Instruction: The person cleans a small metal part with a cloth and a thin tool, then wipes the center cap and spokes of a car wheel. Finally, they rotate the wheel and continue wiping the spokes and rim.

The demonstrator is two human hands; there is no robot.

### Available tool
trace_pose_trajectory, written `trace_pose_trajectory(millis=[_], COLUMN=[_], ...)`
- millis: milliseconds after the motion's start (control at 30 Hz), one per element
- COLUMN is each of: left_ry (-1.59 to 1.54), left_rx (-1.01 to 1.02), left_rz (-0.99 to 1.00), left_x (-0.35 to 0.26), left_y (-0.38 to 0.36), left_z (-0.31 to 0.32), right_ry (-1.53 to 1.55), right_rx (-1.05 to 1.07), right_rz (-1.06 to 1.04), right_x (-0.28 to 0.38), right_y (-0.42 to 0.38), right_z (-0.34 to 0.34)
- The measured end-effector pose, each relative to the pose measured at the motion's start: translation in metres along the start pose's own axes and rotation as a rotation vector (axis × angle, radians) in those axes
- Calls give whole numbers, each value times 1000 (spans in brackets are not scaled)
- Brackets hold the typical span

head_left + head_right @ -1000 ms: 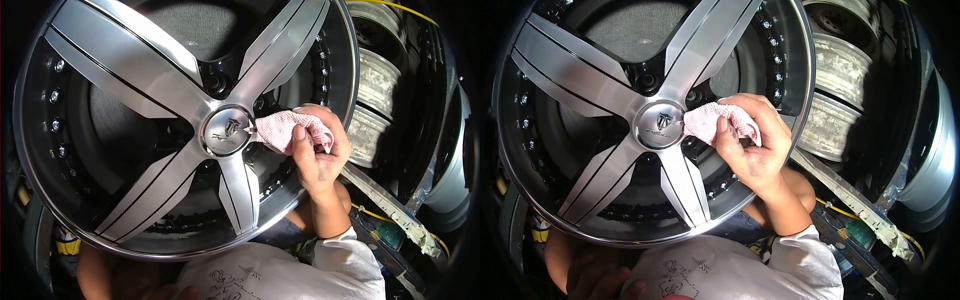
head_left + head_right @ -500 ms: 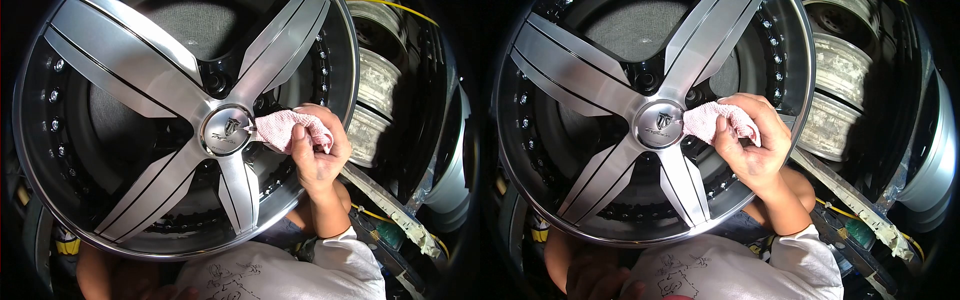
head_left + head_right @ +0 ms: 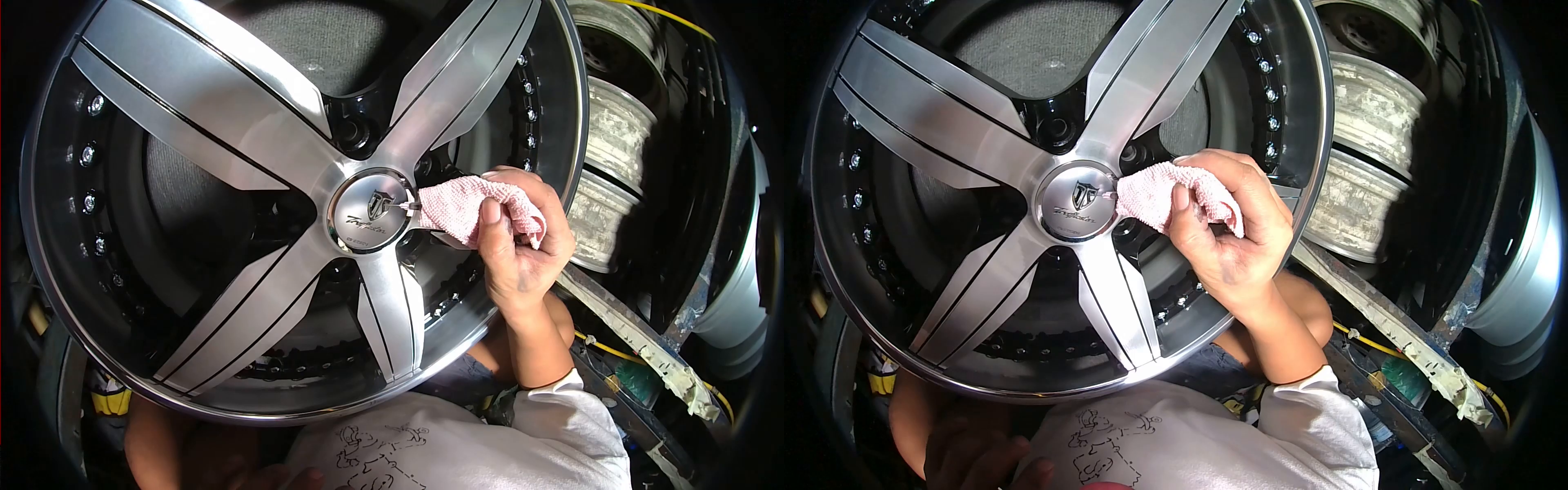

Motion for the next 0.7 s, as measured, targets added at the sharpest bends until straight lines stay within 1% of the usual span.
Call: trace_pose_trajectory(millis=[233,300,400,467,500,567,600,667,700], left_ry=[14,29,8,-27,-57,-75,-62,-30,-12], left_rx=[-41,-17,108,64,-17,-116,-135,-90,-26], left_rz=[19,25,-41,-81,-107,-111,-87,-50,-35], left_x=[-2,-6,-4,-3,-4,-3,-2,-2,-2], left_y=[-1,-1,0,-2,-5,-9,-10,-9,-8], left_z=[3,2,0,1,6,7,7,6,2], right_ry=[-20,-11,-3,-8,-10,-19,-24,-16,-12], right_rx=[12,8,1,2,3,6,8,4,1], right_rz=[-22,-23,-11,-10,-9,-23,-30,-20,-15], right_x=[1,0,1,1,0,1,2,1,0], right_y=[0,0,0,-1,-1,0,0,0,-1], right_z=[0,1,0,0,0,1,1,1,0])
Point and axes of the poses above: each hand's wrist, its own y-axis towards the middle knuckle, its own z-axis out of the palm, x = y × z, the point moved 8 cm from there along y, towards the middle knuckle, and after that the axes turned 15 degrees about -z, right-handed, at the moved point
